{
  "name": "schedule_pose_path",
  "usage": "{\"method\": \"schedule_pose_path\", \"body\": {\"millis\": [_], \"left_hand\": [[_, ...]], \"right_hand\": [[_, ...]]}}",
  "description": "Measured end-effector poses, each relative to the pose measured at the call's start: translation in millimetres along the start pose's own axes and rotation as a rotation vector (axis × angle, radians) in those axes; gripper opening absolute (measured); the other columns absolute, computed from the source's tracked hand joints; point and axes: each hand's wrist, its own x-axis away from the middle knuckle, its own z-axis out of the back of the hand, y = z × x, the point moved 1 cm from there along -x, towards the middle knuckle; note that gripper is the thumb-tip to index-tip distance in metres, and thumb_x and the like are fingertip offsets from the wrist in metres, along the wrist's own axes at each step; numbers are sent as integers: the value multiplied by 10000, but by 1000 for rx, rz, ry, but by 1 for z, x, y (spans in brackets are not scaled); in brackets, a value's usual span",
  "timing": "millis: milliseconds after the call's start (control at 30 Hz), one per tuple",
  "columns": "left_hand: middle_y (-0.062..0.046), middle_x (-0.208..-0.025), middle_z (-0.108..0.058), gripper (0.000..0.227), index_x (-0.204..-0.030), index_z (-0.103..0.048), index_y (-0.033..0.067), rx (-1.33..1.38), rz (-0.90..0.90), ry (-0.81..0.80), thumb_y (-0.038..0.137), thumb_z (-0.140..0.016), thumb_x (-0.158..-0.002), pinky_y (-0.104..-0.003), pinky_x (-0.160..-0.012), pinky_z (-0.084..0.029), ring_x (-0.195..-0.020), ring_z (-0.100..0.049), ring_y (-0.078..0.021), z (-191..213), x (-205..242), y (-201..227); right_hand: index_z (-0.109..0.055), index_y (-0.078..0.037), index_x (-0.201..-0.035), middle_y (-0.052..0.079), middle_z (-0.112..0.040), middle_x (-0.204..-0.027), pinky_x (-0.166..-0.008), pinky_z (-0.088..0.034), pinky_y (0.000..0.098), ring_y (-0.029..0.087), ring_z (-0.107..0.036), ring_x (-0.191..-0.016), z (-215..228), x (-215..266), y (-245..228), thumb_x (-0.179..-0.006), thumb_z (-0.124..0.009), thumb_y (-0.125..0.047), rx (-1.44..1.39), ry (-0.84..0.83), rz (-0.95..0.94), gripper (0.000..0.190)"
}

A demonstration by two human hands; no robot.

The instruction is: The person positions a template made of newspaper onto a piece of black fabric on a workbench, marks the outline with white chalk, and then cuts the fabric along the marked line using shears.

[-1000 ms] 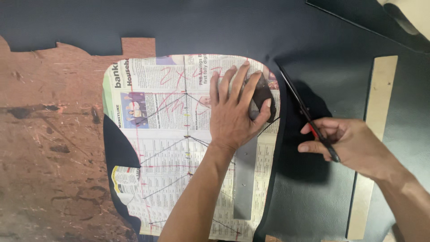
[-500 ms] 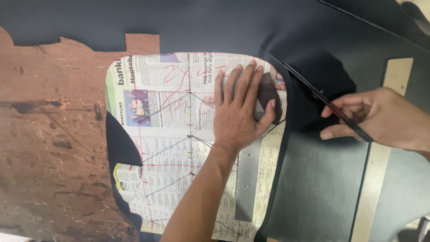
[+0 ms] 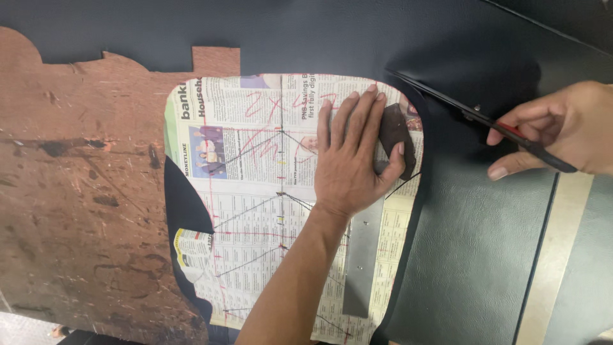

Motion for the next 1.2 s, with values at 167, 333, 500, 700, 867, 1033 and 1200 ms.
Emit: {"method": "schedule_pose_path", "body": {"millis": [167,333,500,700,867,1033,1200], "left_hand": [[-61,-1599,-429,666,-1529,-474,87,23,2,21,476,-510,-991,-541,-1358,-209,-1526,-371,-235,0,0,1],[-93,-1601,-426,669,-1520,-469,45,23,5,32,454,-520,-992,-541,-1361,-222,-1521,-391,-243,2,0,1],[-114,-1601,-415,678,-1518,-456,33,22,5,42,450,-517,-986,-540,-1360,-225,-1516,-392,-251,3,-1,1],[-110,-1613,-385,718,-1547,-400,37,-1,7,14,478,-498,-988,-535,-1364,-197,-1538,-348,-234,-2,0,-1],[-115,-1608,-369,728,-1550,-361,36,-41,-21,40,491,-466,-991,-532,-1351,-173,-1541,-329,-238,-7,1,-5],[-133,-1587,-422,696,-1520,-413,-27,29,-56,85,387,-556,-980,-534,-1329,-217,-1506,-370,-266,5,-2,2],[-161,-1530,-481,695,-1444,-486,-51,36,-77,132,334,-674,-896,-554,-1265,-250,-1435,-423,-310,19,-6,14]], "right_hand": [[-773,-67,-1127,83,-744,-728,-639,-549,270,159,-723,-638,18,0,-23,-687,-929,-189,117,-52,-87,483],[-771,-35,-1081,137,-764,-749,-699,-609,293,200,-761,-708,7,-25,2,-609,-974,-135,-10,104,31,524],[-823,-24,-1065,119,-762,-781,-742,-619,307,198,-782,-732,8,-46,18,-559,-1009,-97,-12,158,79,543],[-841,-91,-1097,77,-743,-723,-698,-612,296,163,-758,-677,26,-30,-13,-558,-986,-207,166,121,80,570],[-801,-174,-1120,80,-671,-653,-663,-567,302,165,-664,-626,53,-3,-44,-647,-941,-415,416,28,91,549],[-768,-89,-1092,60,-635,-727,-669,-526,348,202,-651,-669,29,50,-39,-682,-927,-442,218,250,110,564],[-696,-81,-1159,92,-625,-754,-639,-518,372,207,-592,-666,-98,134,39,-688,-938,-420,-263,381,-10,628]]}}
